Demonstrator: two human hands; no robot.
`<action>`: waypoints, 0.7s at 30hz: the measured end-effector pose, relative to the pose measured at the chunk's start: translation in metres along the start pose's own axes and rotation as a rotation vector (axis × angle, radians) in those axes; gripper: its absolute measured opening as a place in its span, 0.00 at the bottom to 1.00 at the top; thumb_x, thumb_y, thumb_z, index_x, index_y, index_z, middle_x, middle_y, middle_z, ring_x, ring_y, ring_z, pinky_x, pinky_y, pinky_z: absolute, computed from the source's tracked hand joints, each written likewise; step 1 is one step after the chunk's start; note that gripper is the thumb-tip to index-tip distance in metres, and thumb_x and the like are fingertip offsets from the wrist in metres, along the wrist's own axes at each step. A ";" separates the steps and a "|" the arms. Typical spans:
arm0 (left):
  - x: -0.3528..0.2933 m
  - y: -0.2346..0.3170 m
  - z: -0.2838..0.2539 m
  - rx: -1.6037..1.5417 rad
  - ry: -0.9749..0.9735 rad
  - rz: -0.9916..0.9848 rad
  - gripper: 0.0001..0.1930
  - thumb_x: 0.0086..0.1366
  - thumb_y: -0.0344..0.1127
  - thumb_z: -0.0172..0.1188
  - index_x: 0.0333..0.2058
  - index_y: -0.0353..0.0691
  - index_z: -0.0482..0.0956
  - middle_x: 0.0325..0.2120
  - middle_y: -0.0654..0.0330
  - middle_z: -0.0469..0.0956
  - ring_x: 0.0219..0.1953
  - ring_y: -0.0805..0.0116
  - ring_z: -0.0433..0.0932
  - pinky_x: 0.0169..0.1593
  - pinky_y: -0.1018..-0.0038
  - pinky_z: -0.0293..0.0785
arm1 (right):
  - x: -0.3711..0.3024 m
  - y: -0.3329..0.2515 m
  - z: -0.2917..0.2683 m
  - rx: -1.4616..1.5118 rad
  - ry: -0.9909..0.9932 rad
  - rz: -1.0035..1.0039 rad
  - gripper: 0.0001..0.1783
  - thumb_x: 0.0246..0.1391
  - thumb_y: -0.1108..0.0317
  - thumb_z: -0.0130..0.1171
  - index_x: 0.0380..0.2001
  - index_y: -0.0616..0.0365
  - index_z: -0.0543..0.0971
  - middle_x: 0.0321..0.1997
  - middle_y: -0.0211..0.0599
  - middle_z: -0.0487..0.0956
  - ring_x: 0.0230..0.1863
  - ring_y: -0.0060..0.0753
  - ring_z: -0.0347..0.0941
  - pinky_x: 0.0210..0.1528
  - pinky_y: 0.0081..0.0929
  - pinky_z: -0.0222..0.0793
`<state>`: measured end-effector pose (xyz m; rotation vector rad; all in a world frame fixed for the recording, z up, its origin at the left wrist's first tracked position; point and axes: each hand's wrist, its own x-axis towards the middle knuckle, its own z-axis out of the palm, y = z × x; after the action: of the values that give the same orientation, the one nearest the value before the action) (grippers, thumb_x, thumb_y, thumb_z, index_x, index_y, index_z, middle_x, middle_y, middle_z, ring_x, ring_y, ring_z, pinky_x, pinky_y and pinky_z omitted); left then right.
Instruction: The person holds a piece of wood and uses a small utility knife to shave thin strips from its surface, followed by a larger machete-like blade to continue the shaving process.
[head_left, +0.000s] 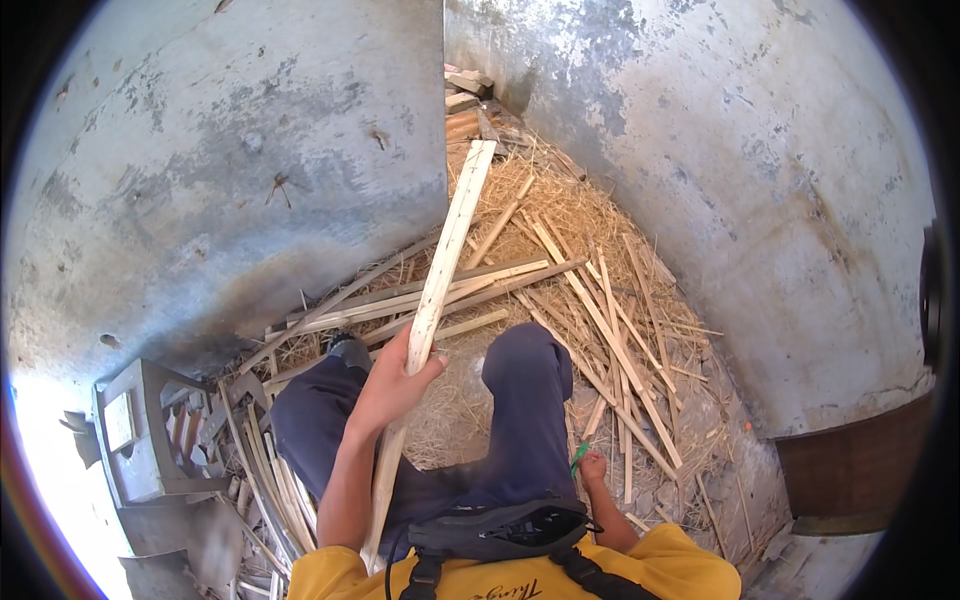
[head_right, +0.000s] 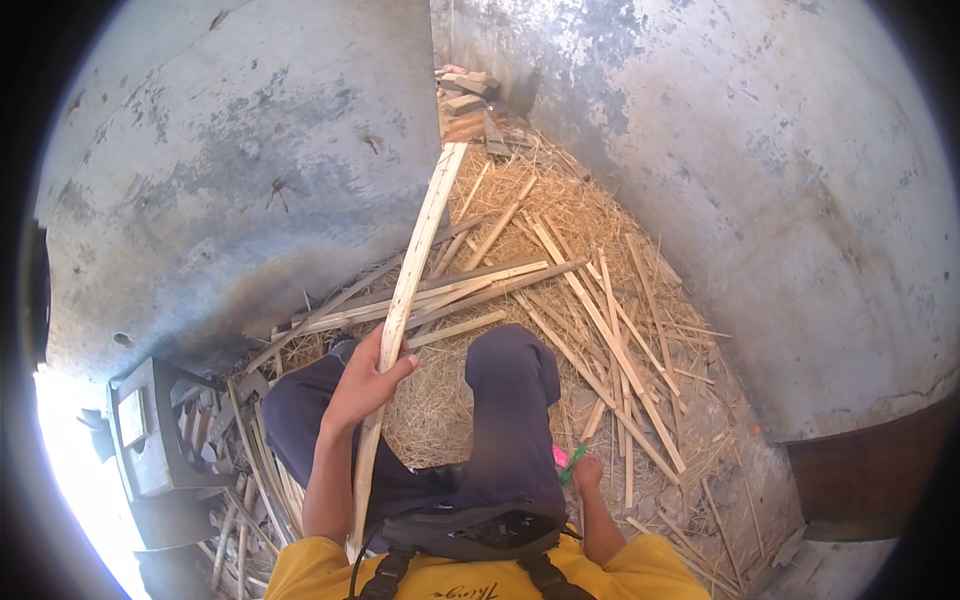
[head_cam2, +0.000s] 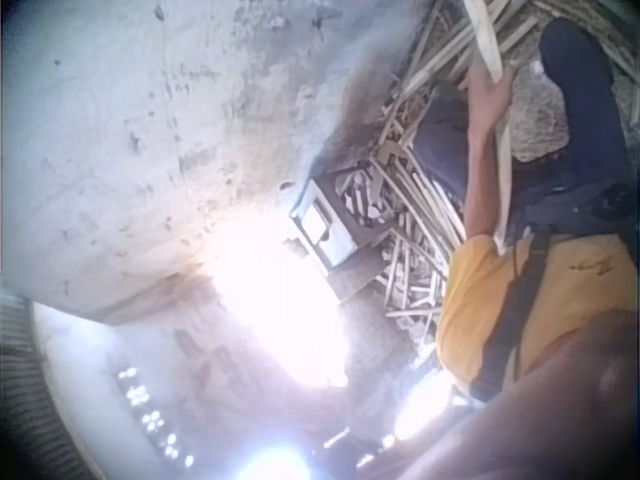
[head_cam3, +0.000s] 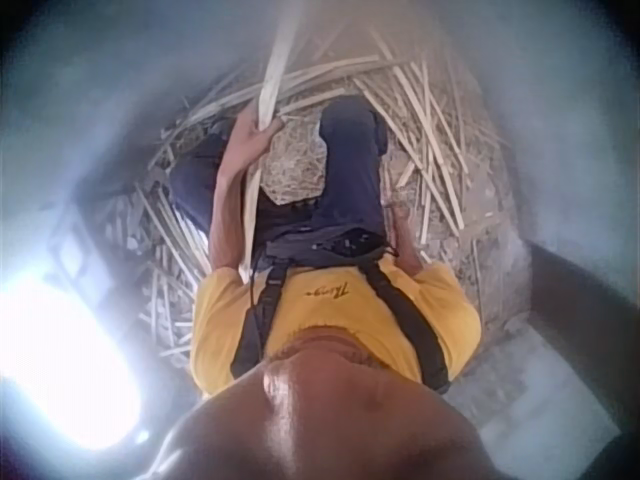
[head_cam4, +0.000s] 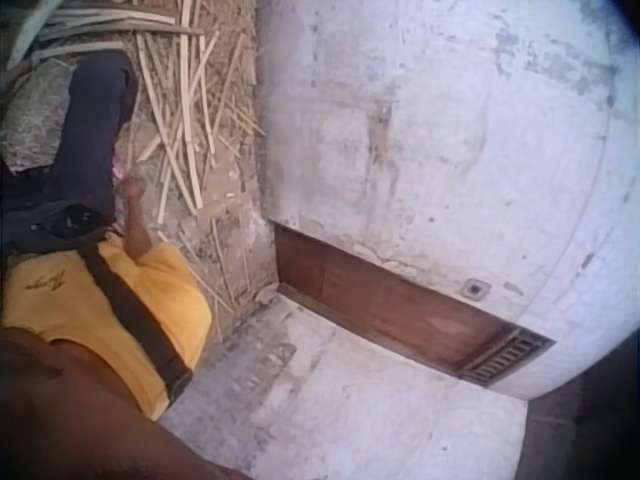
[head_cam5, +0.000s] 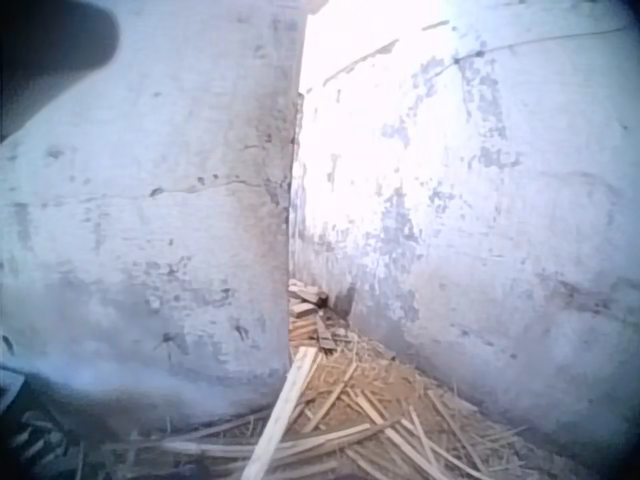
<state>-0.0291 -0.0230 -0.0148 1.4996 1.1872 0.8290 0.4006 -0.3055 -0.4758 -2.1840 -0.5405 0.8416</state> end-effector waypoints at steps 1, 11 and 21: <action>0.002 0.003 0.004 0.007 -0.011 -0.002 0.12 0.71 0.34 0.67 0.44 0.41 0.72 0.25 0.69 0.71 0.19 0.82 0.70 0.21 0.80 0.68 | 0.003 -0.019 -0.008 0.115 -0.035 0.143 0.01 0.53 0.72 0.62 0.29 0.56 0.81 0.20 0.32 0.78 0.20 0.31 0.76 0.26 0.32 0.72; 0.000 0.008 0.005 -0.098 -0.050 -0.028 0.15 0.74 0.40 0.67 0.49 0.39 0.74 0.27 0.69 0.71 0.20 0.82 0.70 0.22 0.79 0.70 | 0.084 -0.267 -0.101 0.915 -0.255 -0.200 0.28 0.66 0.66 0.49 0.67 0.61 0.75 0.39 0.31 0.79 0.33 0.24 0.72 0.35 0.24 0.69; -0.003 0.004 0.000 -0.051 0.051 0.012 0.26 0.73 0.42 0.69 0.62 0.34 0.75 0.30 0.65 0.77 0.21 0.81 0.73 0.24 0.78 0.73 | -0.061 -0.571 -0.076 0.292 -0.313 -0.919 0.20 0.75 0.55 0.55 0.57 0.56 0.84 0.38 0.25 0.79 0.36 0.21 0.71 0.39 0.24 0.69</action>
<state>-0.0292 -0.0256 -0.0111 1.4527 1.1871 0.9040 0.3431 -0.0060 0.0164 -1.3024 -1.3394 0.6708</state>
